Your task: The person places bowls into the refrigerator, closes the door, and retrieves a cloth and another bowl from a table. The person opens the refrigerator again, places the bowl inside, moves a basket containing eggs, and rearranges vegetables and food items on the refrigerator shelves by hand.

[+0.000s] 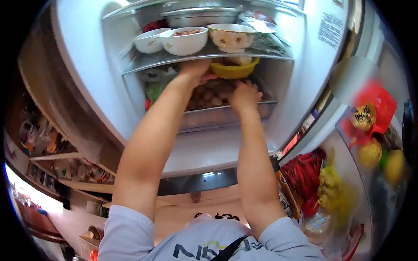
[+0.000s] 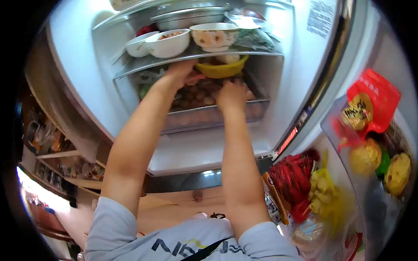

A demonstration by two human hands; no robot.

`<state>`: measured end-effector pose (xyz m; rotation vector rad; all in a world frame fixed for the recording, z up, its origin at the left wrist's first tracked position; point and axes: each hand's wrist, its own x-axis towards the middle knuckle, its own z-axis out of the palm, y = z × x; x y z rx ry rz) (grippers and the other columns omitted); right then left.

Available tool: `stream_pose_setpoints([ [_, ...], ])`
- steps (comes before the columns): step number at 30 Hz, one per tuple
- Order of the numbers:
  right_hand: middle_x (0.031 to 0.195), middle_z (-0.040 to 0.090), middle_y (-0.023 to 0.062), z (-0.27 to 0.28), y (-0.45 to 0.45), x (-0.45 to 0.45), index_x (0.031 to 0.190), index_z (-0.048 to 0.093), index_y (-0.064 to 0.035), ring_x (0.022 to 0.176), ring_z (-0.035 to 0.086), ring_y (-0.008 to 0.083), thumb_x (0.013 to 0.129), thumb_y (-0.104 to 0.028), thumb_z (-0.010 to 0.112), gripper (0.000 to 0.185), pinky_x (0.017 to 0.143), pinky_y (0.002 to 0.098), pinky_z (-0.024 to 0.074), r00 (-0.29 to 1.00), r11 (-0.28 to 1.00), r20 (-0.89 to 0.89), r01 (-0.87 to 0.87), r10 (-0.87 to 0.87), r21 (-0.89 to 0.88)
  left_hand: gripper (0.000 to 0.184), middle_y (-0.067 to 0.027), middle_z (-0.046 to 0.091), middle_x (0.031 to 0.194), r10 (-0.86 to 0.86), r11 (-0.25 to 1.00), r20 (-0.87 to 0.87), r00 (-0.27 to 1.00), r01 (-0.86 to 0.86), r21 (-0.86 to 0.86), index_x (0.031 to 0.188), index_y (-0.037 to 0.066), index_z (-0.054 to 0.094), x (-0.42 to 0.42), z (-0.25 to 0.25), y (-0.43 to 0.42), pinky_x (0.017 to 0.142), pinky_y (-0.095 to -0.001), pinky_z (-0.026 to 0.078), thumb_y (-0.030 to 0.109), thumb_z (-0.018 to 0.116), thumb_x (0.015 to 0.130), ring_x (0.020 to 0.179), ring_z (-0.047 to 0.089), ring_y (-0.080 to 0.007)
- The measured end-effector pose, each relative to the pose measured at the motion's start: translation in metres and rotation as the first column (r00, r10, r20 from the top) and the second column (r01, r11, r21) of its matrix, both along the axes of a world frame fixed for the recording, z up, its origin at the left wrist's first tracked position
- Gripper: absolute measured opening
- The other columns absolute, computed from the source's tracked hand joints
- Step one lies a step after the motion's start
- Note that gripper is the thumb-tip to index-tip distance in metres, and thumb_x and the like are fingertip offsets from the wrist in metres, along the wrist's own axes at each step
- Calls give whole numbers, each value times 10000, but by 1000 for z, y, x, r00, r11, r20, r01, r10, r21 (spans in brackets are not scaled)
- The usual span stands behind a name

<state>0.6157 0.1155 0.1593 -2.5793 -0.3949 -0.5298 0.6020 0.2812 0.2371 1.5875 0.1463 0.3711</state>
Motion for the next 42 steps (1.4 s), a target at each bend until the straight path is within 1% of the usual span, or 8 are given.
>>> stream_pose_setpoints([
  [3,1376,565,158,-16,16,2,1122,741,-191,1268,517,386,876,-419,655,346,988,582,399,983,1000,183,-8,2,29,384,-143,654,1126,28,998,73,997,-31,46,1277,54,546,-3,-1,13,644,-327,649,310,582,994,877,710,-283],
  [6,1380,556,196,-14,16,-7,1091,723,-77,1281,518,365,877,-222,616,280,1042,608,359,996,985,84,-47,34,163,379,-152,648,1147,-14,995,27,1000,11,101,1281,46,538,-13,7,28,706,-354,657,302,575,1003,914,702,-286],
  [9,1356,591,164,18,0,-7,1114,716,-90,1258,559,327,900,-227,588,285,1047,594,366,981,997,-194,16,-1,76,360,-159,656,1127,40,999,41,998,-41,27,1263,31,548,-30,10,24,716,-363,653,271,577,997,926,703,-284],
  [14,1276,652,130,28,-22,13,1189,678,-99,1212,608,296,942,-264,558,321,1043,544,421,963,966,-142,242,-228,86,399,-175,661,1131,62,998,-58,996,-60,33,1290,-47,526,-54,3,30,645,-360,659,182,578,967,825,719,-311],
  [19,1341,622,167,46,-47,24,1220,668,-75,1225,618,318,875,-153,671,353,1008,459,520,918,955,-352,251,-183,160,359,-221,682,1002,61,996,-38,997,-58,66,1118,-132,588,-97,-5,14,714,-382,651,184,591,945,776,721,-303],
  [24,1203,675,220,27,-56,54,1106,726,-72,1158,631,394,845,-176,676,285,977,470,517,965,926,-195,228,-174,300,289,-131,649,816,38,989,-150,988,-15,148,957,-94,610,-143,-18,2,610,-316,618,188,600,890,634,660,-170],
  [29,1135,695,216,18,-58,60,1017,749,-77,1047,660,391,835,-236,670,255,937,452,522,991,938,86,71,-107,339,257,-93,641,804,9,996,-233,973,11,84,942,-75,623,-190,-27,-12,605,-305,607,173,609,878,623,637,-147],
  [42,1090,722,201,34,-81,39,1123,720,-27,1042,687,356,873,-384,689,436,912,415,521,992,945,-83,-62,94,322,280,-143,680,865,-61,996,-232,971,74,47,946,-122,624,-226,-76,-2,627,-303,631,149,635,878,749,725,-204],
])
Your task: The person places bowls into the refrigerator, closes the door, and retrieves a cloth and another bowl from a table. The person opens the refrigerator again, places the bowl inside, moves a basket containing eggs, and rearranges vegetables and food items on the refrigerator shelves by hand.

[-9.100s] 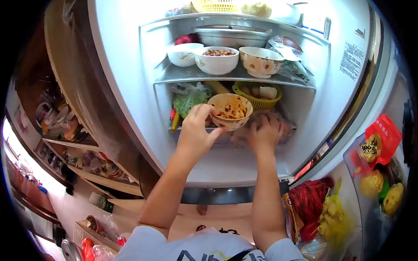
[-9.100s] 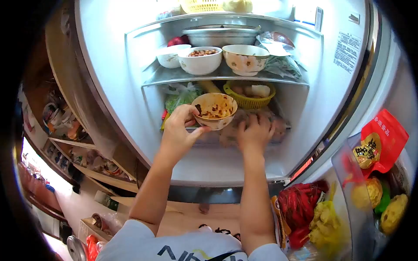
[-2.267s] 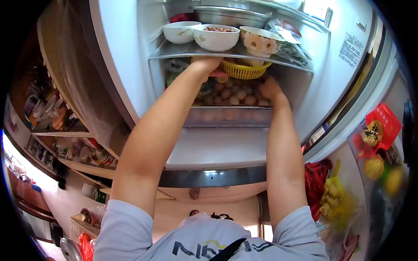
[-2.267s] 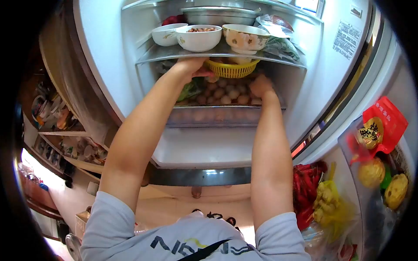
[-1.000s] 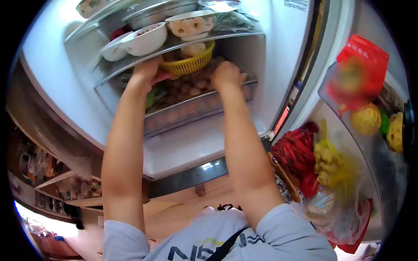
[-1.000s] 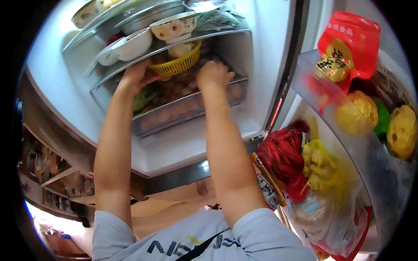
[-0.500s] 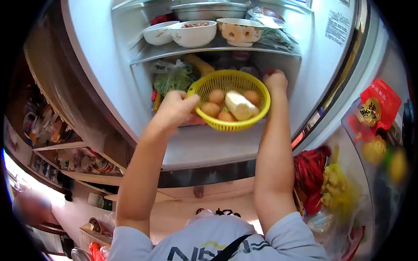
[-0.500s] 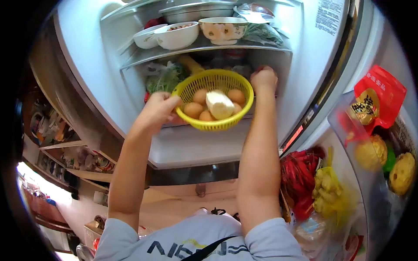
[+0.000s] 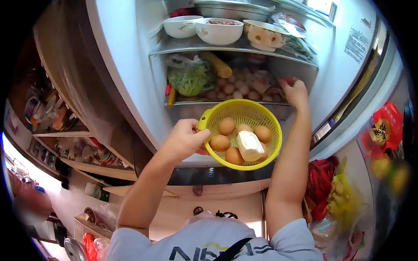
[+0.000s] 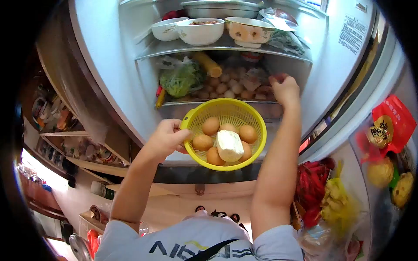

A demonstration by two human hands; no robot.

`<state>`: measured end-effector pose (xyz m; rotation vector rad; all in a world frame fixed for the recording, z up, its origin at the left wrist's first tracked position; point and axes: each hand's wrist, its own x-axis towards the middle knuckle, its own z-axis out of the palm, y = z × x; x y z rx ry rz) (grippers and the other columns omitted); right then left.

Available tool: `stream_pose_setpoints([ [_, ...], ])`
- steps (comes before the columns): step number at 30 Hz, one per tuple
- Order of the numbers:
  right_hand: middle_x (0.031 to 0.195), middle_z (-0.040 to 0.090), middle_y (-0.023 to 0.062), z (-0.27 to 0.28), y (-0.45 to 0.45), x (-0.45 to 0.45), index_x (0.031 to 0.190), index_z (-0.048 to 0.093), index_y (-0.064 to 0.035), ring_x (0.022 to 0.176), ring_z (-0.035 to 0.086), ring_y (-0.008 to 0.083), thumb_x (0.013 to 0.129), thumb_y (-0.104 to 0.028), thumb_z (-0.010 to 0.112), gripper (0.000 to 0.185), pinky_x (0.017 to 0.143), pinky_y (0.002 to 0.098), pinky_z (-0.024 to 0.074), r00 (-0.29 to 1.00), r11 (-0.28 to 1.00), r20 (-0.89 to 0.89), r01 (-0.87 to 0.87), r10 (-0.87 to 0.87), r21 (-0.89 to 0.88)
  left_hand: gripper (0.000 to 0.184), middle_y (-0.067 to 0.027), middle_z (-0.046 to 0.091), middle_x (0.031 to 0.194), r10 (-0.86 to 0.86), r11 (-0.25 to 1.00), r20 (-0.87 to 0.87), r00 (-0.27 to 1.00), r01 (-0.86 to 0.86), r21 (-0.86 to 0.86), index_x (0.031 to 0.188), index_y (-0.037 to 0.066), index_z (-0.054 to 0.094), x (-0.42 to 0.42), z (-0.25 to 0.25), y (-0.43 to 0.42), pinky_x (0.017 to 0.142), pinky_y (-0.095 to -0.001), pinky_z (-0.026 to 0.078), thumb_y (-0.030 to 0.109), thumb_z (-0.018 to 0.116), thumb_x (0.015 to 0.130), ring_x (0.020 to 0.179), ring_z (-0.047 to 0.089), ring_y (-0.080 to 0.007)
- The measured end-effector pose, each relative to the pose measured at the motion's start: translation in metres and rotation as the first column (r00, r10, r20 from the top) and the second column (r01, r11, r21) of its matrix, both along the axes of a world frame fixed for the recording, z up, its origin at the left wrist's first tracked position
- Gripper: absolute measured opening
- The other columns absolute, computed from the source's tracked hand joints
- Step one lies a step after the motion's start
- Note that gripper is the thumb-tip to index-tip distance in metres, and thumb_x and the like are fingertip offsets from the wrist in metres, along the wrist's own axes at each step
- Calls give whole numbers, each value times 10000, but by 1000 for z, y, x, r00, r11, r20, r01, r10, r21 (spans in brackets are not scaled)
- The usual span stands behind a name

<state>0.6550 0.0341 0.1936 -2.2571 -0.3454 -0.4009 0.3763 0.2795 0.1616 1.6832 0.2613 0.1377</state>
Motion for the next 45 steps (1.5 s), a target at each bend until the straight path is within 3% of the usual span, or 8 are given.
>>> stream_pose_setpoints([
  [10,1057,737,160,-3,28,20,1123,721,-60,982,702,330,875,-246,686,312,888,398,536,980,986,116,-164,159,28,285,-138,675,851,-4,1000,25,1000,4,-8,942,-120,628,4,-17,6,620,-312,631,158,648,882,727,724,-203],
  [19,1166,696,186,11,57,17,1194,700,-123,1073,664,364,834,-227,706,375,950,431,516,959,844,23,-238,284,-481,267,-148,677,853,-37,999,9,999,37,-13,938,-121,618,3,-24,8,623,-318,637,140,641,884,728,727,-213],
  [28,1196,685,195,26,41,56,1200,663,-44,1081,662,357,940,-259,641,338,930,413,503,952,993,301,-87,61,74,248,-149,671,873,-69,996,-15,998,68,-64,964,-115,612,10,-33,7,629,-323,644,120,633,888,736,731,-225],
  [29,975,722,128,22,35,56,1135,647,14,804,676,284,997,-234,556,298,806,404,533,971,991,239,-17,-15,132,247,-148,671,875,-74,995,-13,997,73,-67,969,-115,612,10,-32,7,630,-324,645,118,632,889,737,731,-225],
  [31,906,700,122,20,31,71,1051,656,-13,724,644,257,1009,-205,528,234,726,396,521,992,794,4,-105,128,598,250,-149,673,874,-68,995,-18,998,67,-74,982,-116,612,11,-30,5,631,-323,645,117,630,891,738,731,-224],
  [35,793,654,97,21,24,68,945,645,-67,585,565,188,1028,-214,499,223,540,373,456,909,429,-146,-39,391,903,280,-144,689,916,-85,994,-32,996,83,-70,1058,-103,626,14,-36,6,647,-322,636,123,627,893,770,728,-209],
  [41,698,622,75,16,34,62,972,647,-83,521,565,192,1035,-277,489,258,403,360,365,962,802,-212,-11,172,598,262,-153,682,883,-95,994,-15,995,94,-61,1007,-120,616,18,-40,4,628,-310,639,117,624,895,740,730,-216],
  [45,885,693,128,11,17,109,1090,654,-77,648,660,232,992,-374,568,325,458,397,445,979,999,-202,-34,29,-21,271,-158,684,894,-103,992,-45,994,99,-76,1021,-127,615,17,-35,1,633,-314,639,115,618,900,752,731,-219],
])
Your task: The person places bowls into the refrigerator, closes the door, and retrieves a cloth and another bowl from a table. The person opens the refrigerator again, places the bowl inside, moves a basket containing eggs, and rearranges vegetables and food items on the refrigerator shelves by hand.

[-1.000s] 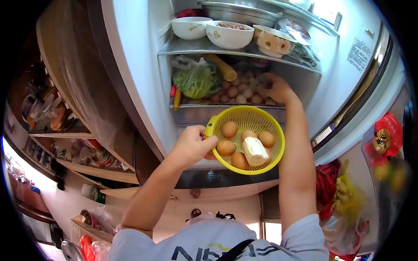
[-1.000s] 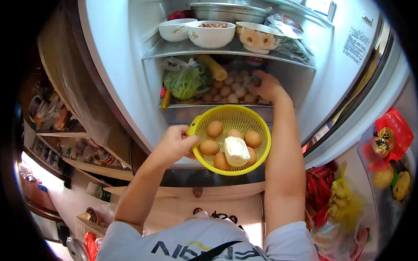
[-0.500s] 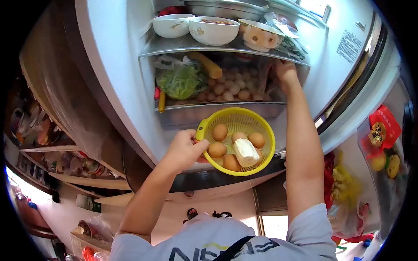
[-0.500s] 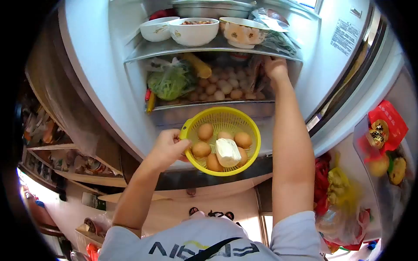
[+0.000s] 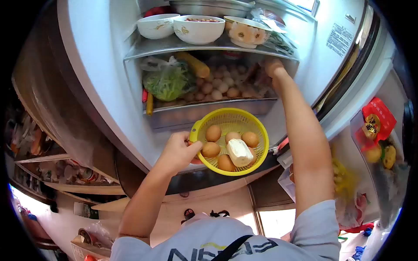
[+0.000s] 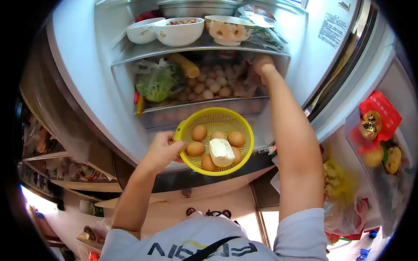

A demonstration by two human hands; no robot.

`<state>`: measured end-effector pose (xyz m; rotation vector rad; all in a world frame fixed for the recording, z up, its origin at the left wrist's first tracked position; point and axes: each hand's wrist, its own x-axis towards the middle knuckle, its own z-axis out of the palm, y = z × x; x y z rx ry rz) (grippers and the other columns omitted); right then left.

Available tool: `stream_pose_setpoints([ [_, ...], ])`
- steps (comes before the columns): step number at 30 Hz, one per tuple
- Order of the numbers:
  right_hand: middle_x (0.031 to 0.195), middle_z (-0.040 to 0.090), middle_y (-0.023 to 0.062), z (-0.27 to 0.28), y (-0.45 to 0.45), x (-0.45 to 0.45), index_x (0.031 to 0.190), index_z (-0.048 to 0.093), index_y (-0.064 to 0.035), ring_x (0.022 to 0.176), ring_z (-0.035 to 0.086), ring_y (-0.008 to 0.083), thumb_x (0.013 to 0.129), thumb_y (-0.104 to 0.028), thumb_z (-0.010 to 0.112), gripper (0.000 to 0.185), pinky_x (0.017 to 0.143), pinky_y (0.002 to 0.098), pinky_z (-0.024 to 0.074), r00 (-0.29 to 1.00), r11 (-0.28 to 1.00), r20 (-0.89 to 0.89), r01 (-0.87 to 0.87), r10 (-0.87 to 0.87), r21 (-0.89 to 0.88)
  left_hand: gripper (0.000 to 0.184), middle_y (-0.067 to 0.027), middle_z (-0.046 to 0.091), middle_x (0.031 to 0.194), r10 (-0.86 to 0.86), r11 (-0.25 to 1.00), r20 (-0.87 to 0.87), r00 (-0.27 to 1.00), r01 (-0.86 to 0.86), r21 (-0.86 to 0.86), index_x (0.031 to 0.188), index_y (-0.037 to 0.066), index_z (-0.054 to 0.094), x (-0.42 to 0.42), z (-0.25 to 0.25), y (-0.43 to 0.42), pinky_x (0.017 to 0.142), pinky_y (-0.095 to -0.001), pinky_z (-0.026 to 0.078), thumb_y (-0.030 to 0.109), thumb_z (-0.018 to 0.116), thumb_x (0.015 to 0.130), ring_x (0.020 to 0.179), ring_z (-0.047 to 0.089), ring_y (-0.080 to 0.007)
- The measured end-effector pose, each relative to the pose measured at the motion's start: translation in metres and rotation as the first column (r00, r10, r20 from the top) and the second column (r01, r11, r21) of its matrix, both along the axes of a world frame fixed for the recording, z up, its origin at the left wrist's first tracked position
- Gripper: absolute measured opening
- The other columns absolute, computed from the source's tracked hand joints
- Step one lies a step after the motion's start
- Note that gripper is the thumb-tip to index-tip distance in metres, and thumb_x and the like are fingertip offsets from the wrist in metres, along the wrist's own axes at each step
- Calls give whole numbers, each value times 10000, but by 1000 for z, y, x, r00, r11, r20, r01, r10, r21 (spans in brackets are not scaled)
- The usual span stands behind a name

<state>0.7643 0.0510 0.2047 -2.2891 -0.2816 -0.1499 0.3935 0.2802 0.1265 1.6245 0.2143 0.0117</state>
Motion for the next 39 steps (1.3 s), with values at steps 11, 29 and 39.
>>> stream_pose_setpoints([
  [11,1196,655,252,21,1,-67,1219,643,-102,1150,625,384,924,-324,620,370,982,435,505,970,582,213,106,118,-806,273,-155,682,881,-32,999,5,999,33,-23,1022,-132,614,3,0,0,643,-326,642,112,612,900,758,729,-222],
  [29,1531,413,190,-42,-4,-45,1534,369,-263,1379,415,423,1028,-390,382,522,1137,483,370,968,561,190,66,166,-826,306,-168,685,942,-8,1000,-4,1000,8,-5,1089,-132,615,3,-13,1,674,-332,647,111,605,903,795,734,-239],
  [39,1432,525,185,-55,24,-41,1504,404,-225,1311,483,441,1012,-282,412,495,1115,501,369,953,642,206,16,222,-767,271,-159,699,900,114,992,-18,993,-114,48,1011,-134,634,-2,-58,18,670,-340,640,105,605,886,754,732,-230],
])
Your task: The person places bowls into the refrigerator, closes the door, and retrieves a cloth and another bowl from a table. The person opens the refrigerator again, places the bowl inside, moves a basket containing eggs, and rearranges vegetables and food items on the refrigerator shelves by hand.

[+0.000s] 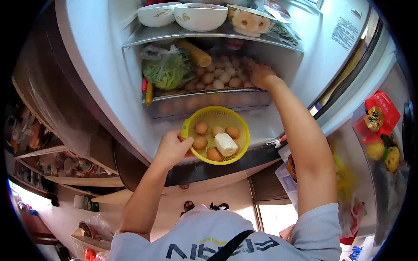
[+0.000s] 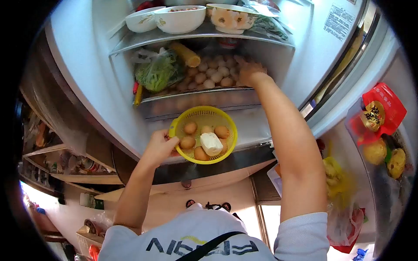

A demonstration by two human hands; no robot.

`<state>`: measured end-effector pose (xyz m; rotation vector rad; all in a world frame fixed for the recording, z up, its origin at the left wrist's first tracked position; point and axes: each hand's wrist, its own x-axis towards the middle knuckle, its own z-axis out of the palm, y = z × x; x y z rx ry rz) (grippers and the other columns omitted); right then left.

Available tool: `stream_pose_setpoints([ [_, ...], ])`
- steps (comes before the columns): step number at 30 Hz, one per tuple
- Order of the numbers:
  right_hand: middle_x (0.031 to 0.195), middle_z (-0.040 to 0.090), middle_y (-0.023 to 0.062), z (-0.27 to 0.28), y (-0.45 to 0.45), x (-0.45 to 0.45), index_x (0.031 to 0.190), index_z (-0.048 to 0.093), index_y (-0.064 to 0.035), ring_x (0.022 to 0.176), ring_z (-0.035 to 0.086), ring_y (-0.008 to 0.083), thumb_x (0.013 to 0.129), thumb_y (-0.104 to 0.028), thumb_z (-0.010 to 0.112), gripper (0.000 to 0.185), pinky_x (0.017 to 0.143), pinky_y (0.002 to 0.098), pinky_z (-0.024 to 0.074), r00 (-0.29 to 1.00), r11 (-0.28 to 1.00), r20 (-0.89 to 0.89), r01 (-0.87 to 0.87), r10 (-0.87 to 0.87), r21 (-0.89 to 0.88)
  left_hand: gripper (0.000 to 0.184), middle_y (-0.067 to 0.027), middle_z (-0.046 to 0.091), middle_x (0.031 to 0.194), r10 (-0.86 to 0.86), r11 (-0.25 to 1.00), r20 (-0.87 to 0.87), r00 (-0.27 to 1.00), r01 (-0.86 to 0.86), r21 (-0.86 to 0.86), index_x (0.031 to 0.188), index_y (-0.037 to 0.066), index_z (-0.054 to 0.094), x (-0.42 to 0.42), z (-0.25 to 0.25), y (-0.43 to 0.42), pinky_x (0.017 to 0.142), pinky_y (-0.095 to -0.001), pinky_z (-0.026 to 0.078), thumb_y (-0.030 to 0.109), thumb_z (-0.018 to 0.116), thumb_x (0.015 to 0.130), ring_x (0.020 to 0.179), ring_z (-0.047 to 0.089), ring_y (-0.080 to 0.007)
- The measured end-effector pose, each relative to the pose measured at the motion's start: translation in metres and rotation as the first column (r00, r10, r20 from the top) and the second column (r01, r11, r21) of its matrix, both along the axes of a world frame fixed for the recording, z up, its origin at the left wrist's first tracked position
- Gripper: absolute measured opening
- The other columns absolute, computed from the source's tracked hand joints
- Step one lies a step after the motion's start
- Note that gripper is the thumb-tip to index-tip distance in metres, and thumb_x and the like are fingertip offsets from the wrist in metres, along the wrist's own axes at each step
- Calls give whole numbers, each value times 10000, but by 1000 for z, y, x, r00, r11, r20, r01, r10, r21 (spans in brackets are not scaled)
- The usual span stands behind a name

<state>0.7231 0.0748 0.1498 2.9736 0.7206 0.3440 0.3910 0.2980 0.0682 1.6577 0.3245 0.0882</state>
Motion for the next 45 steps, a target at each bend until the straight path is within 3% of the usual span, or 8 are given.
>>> stream_pose_setpoints([
  [3,1513,442,172,28,17,-28,1467,453,-145,1328,478,430,962,-268,483,521,1116,512,374,978,985,-205,-12,47,171,270,-151,704,881,22,998,-9,1000,-22,65,988,-131,642,-2,-12,3,666,-340,633,115,615,880,747,730,-221],
  [9,1384,555,212,4,49,9,1398,519,-90,1276,526,413,941,-296,541,502,1061,499,419,844,815,28,-526,536,243,281,-154,705,879,41,998,17,999,-42,52,989,-125,645,-7,-14,-2,670,-343,632,135,633,883,769,728,-215],
  [23,1261,644,232,74,41,18,1294,613,5,1174,615,390,916,-201,540,437,1029,478,463,998,965,2,-62,65,-255,253,-156,678,822,85,993,-56,995,-79,89,880,-124,594,-34,-6,-8,628,-316,636,119,663,875,730,736,-225],
  [25,1217,661,239,50,33,74,1252,640,10,1163,619,396,910,-188,535,408,1040,481,450,886,982,428,-132,178,-135,258,-147,674,787,88,992,-52,995,-83,94,844,-116,580,-37,-3,-10,606,-309,624,124,671,867,709,735,-219],
  [29,1194,665,249,45,47,70,1149,694,23,1197,587,388,897,-208,557,369,1056,464,427,864,969,465,-244,196,44,262,-143,674,753,111,993,-35,993,-110,40,817,-110,580,-40,-7,-14,584,-313,612,130,675,861,694,734,-211],
  [33,1118,702,235,31,73,53,1113,711,-6,1098,646,391,890,-208,565,334,967,455,489,874,795,-119,-362,471,486,256,-148,682,742,117,990,-21,993,-115,86,802,-99,587,-39,-11,-17,582,-320,610,134,679,856,683,735,-209],
  [36,1133,711,169,27,93,55,1163,698,-15,1047,653,244,908,-269,607,372,934,383,498,856,797,-158,-370,493,478,253,-151,687,740,115,987,-19,993,-112,111,803,-95,593,-36,-15,-17,578,-318,604,137,681,852,678,736,-209],
  [45,1242,662,149,33,106,43,1295,604,-48,1080,638,257,904,-189,584,417,938,370,509,736,709,-274,-374,619,598,263,-154,686,731,133,986,-10,991,-132,98,803,-102,589,-33,-20,-31,578,-319,607,140,683,846,681,737,-209],
])
